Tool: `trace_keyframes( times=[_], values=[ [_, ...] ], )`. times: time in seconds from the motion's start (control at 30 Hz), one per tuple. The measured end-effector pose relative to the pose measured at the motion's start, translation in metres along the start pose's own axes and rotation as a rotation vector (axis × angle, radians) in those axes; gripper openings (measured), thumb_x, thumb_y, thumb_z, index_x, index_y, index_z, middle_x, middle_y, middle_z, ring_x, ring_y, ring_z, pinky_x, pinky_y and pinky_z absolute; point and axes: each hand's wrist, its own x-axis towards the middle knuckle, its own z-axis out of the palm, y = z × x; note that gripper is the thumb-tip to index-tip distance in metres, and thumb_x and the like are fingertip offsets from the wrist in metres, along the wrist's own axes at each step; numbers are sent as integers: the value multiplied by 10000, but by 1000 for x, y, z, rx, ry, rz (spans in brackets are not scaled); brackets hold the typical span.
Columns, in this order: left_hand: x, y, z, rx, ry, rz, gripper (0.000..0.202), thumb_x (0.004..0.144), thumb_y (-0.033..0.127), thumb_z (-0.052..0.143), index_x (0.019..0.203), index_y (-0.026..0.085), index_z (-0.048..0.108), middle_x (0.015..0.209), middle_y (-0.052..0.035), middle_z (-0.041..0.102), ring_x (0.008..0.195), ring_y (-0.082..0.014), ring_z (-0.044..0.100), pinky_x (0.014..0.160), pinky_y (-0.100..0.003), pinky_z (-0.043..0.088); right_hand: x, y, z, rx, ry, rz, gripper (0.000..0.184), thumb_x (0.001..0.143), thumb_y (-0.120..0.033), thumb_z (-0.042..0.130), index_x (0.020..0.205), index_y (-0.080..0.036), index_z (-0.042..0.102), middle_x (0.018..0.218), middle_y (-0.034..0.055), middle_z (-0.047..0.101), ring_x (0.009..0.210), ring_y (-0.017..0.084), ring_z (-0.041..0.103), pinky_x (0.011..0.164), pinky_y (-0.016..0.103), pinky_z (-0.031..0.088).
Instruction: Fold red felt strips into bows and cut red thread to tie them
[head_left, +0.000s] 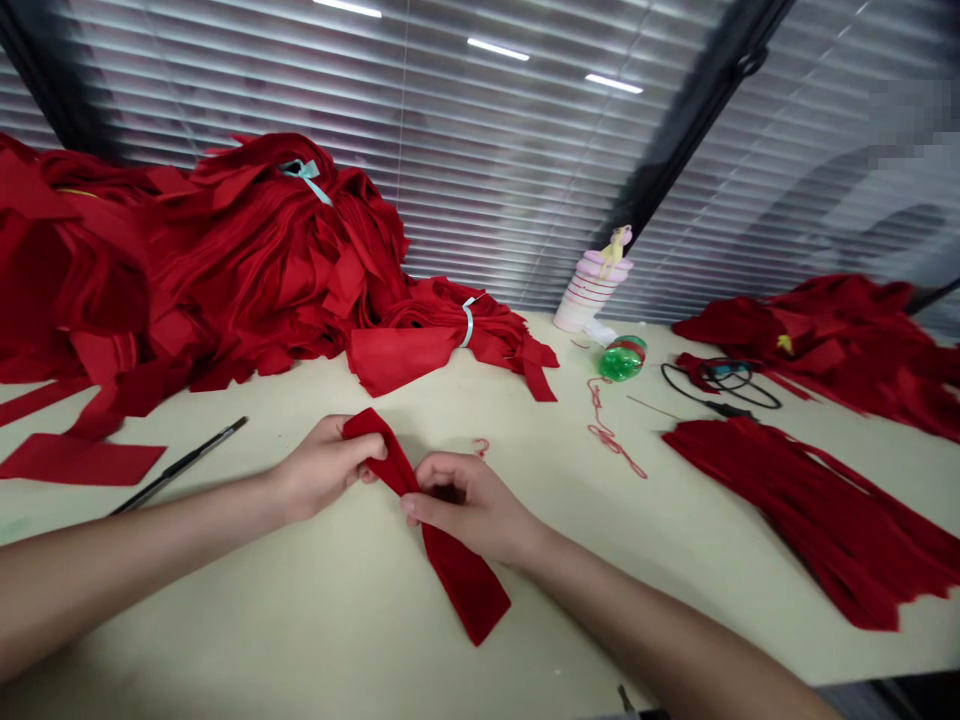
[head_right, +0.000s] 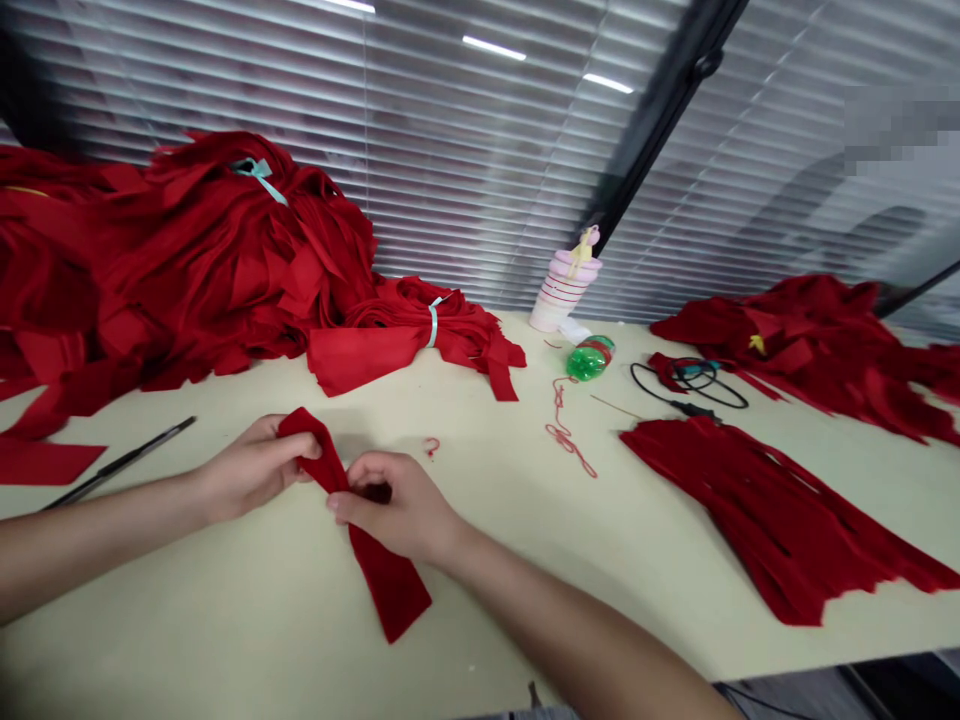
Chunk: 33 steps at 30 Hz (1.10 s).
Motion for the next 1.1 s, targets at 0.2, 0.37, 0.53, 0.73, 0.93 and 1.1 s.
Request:
trace_keyframes(
  times=[0.2,0.37,0.53,0.73,0.93,1.1],
  values=[
    [8,1,0,-119,137,-27,103,548,142,606,524,128,507,525,15,475,525,-85,449,524,-216,363,2,-2,-6,76,10,103,198,730,-270,634,646,-151,501,591,-2,612,494,63,413,485,203,272],
    [14,-3,-3,-189,224,55,115,586,148,618,540,126,515,513,24,469,506,-63,404,539,-199,384,3,-5,-10,125,27,162,181,718,-247,622,626,-153,497,571,1,617,461,62,414,463,204,263],
    [18,0,-9,-254,214,113,84,633,149,590,596,130,517,564,26,474,514,-57,389,525,-185,372,3,-6,-8,250,59,172,216,671,-244,673,604,-155,487,532,-8,598,470,68,445,465,196,278],
    [5,2,-8,-168,-52,48,131,655,201,528,722,118,604,580,-28,535,541,-111,456,506,-226,371,6,0,-5,404,138,90,258,724,-373,678,706,-141,568,674,12,636,493,54,453,492,203,320],
    [-8,-2,-2,343,-342,126,304,806,391,543,664,127,589,524,-3,495,482,-86,402,458,-218,291,5,1,-5,266,-8,7,224,753,-348,662,757,-126,637,715,25,661,705,107,585,722,252,418],
    [-4,-5,-4,291,-227,88,415,815,431,537,524,136,520,437,16,441,428,-71,351,456,-224,276,2,0,-4,202,-68,93,265,731,-389,667,783,-129,652,767,45,681,681,109,585,680,250,421]
  ],
)
